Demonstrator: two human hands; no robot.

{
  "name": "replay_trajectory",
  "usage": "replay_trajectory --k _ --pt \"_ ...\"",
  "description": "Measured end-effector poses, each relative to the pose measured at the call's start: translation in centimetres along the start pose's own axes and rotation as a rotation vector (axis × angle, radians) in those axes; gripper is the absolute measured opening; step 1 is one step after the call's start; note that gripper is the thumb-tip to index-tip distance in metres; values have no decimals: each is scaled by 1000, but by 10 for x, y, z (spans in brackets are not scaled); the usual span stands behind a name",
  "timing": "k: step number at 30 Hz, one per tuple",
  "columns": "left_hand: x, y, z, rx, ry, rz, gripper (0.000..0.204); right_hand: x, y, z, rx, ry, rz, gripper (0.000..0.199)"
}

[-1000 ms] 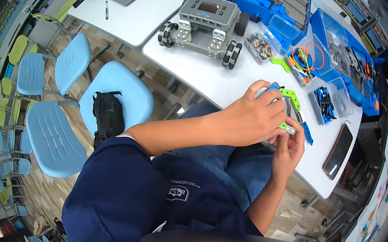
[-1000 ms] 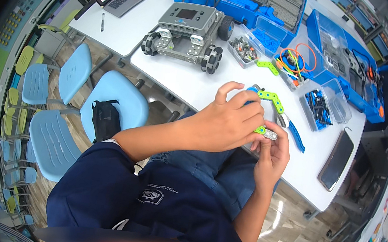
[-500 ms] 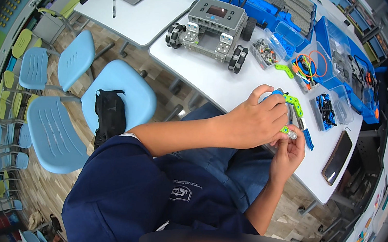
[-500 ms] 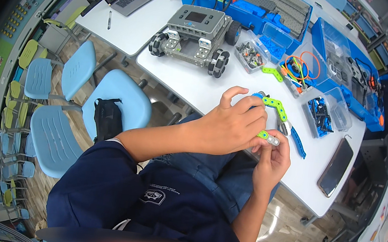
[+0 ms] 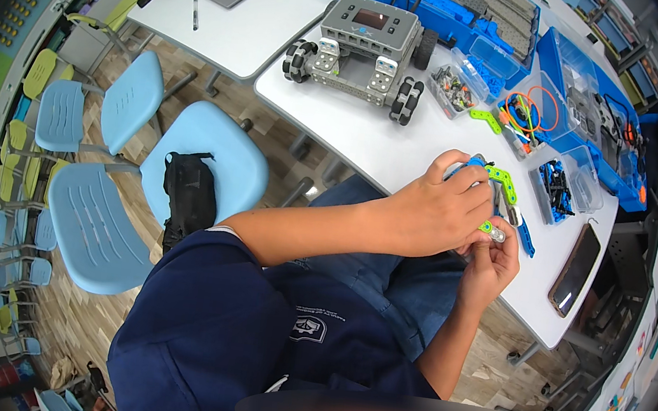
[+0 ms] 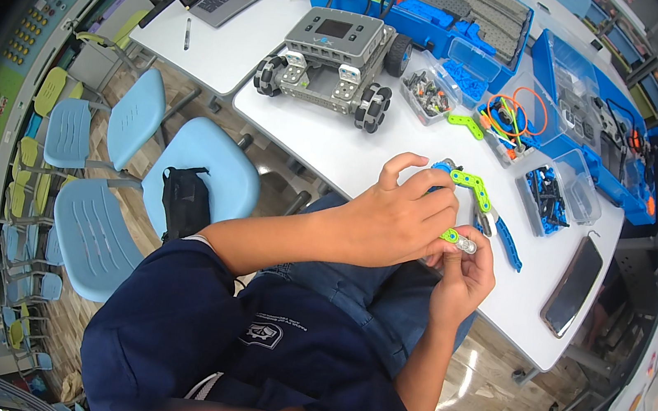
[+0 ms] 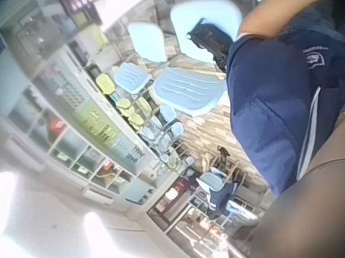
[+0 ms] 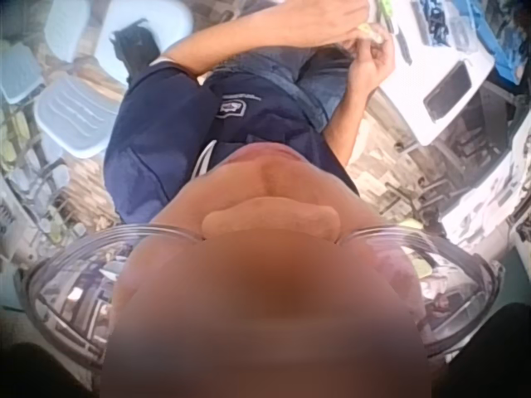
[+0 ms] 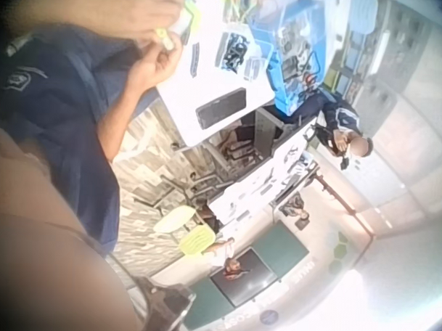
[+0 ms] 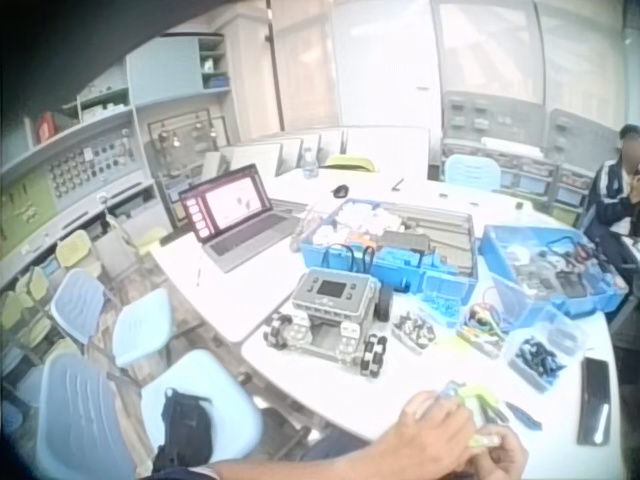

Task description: The person assembles a small robotic arm using LEGO-like components, attaching gears, beams, and connectors by hand. They repeatedly adjust and reattach parts while occasionally referencing a laptop on the table.

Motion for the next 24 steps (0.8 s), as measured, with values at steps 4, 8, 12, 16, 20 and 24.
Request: replay_trajectory --k 4,8,12,16,20,24 --pt "-2 -1 -3 -28 14 -12 28 0 2 0 45 13 23 19" --pt "-6 0 -4 -71 132 -25 24 -1 2 0 95 79 4 25" --pt "-10 -2 -8 -66 204 -51 23 -1 0 4 51 -14 -32 20" --pt "-11 -6 -11 -55 196 -23 22 -4 -1 7 85 12 -27 21" --pt "-10 -6 -10 -19 198 -12 23 -7 1 8 103 58 -10 23" --pt "-7 -1 -12 -41 224 -16 20 -6 6 8 113 87 17 24"
Point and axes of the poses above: each hand's wrist, its own y-axis away from the middle knuckle, its own z-axis out of the palm, x = y × z, the point moved 3 cm from there along -y, towards the middle knuckle, and after that the axes turned 14 degrees about z, right-handed, at the moved point
